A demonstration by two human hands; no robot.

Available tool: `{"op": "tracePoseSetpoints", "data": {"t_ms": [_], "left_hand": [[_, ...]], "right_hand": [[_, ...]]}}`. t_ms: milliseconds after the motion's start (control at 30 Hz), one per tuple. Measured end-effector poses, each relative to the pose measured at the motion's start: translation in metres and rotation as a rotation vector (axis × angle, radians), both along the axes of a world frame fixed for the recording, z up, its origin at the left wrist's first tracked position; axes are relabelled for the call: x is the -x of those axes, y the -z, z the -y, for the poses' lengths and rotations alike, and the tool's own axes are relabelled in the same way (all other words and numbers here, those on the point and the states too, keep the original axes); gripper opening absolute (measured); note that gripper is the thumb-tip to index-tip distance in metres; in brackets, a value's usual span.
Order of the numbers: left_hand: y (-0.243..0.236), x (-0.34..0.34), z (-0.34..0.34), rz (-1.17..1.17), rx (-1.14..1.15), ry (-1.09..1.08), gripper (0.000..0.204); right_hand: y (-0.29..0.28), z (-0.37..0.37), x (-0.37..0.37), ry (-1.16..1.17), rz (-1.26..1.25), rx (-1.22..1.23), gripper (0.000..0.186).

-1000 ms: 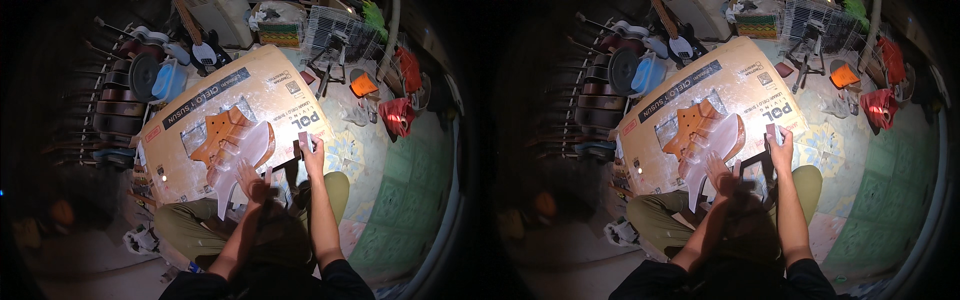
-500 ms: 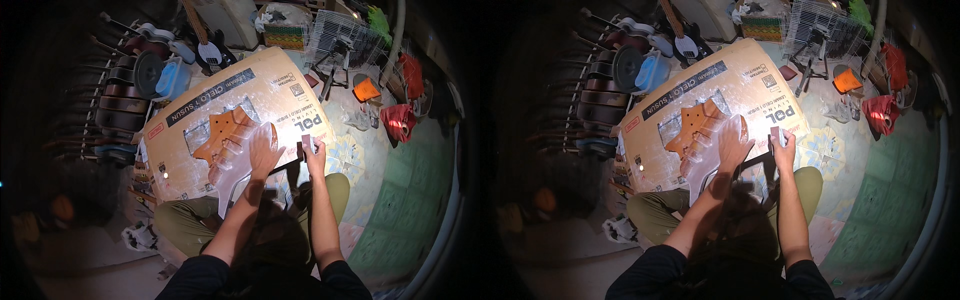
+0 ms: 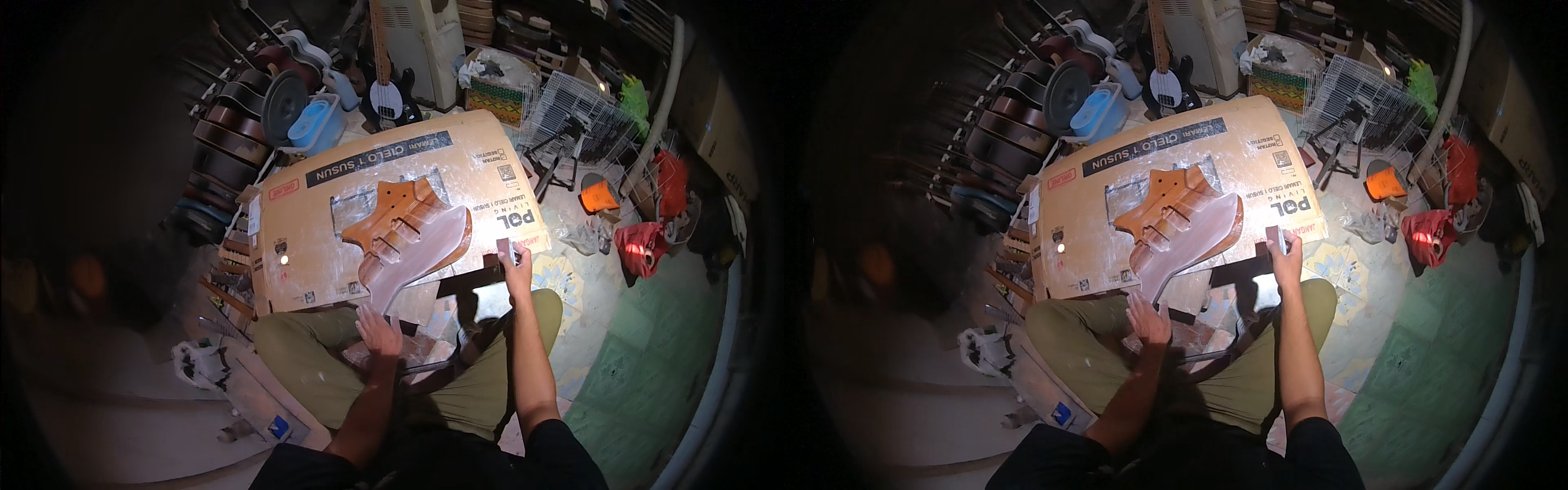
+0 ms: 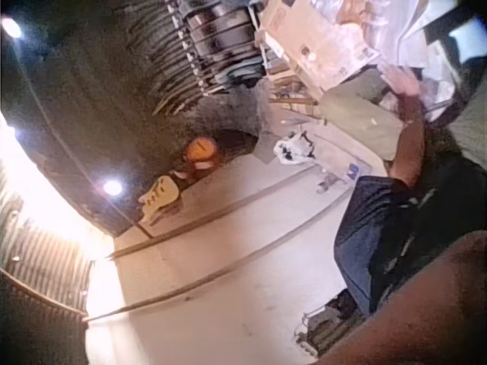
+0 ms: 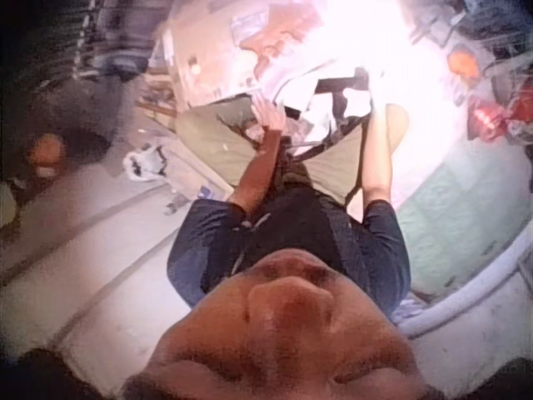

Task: The person sands the surface of a wooden guitar body by hand with a sanding block, moving the block in circular and linear motions across different sections of the instrument.

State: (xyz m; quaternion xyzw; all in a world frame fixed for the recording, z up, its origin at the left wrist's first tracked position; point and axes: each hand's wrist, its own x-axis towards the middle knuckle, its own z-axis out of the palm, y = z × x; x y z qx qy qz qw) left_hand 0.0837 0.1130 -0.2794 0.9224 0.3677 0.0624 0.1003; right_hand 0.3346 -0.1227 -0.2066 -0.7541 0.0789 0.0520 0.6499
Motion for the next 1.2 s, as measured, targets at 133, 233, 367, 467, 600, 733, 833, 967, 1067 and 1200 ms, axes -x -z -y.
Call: {"op": "tracePoseSetpoints", "data": {"t_ms": [133,233,367,467,600,733,833,967,1067,1200], "left_hand": [[-0.004,0.001,-0.004,0.098,0.036,-0.08,0.072],[-0.007,0.003,-0.005,0.146,0.161,-0.126,0.067],[-0.013,0.003,-0.014,0.192,0.219,-0.129,0.059],[-0.015,0.003,-0.012,0.238,0.23,-0.168,0.058],[-0.014,-0.005,-0.007,0.266,0.323,-0.181,0.059],[-0.009,-0.007,-0.011,0.271,0.309,-0.189,0.061],[-0.006,-0.001,-0.013,0.242,0.334,-0.198,0.062],[-0.007,-0.004,-0.014,0.242,0.355,-0.194,0.062],[-0.014,-0.008,-0.022,0.297,0.349,-0.217,0.055],[-0.078,-0.006,-0.045,0.581,0.828,-0.04,0.048]], "right_hand": [[0.02,0.008,0.034,-0.077,0.087,0.055,0.048],[0.038,0.014,0.061,-0.152,0.08,0.074,0.046],[0.044,0.012,0.081,-0.235,0.053,0.134,0.045],[0.051,0.017,0.091,-0.266,0.036,0.219,0.045],[0.076,0.03,0.078,-0.262,0.04,0.269,0.044],[0.085,0.02,0.078,-0.337,0.046,0.508,0.042],[0.083,0.01,0.086,-0.459,0.008,0.588,0.043],[0.085,0.008,0.086,-0.547,-0.026,0.632,0.05],[0.094,0.005,0.084,-0.566,0.061,0.61,0.046],[0.07,-0.011,0.098,-0.589,0.004,0.661,0.041]]}}
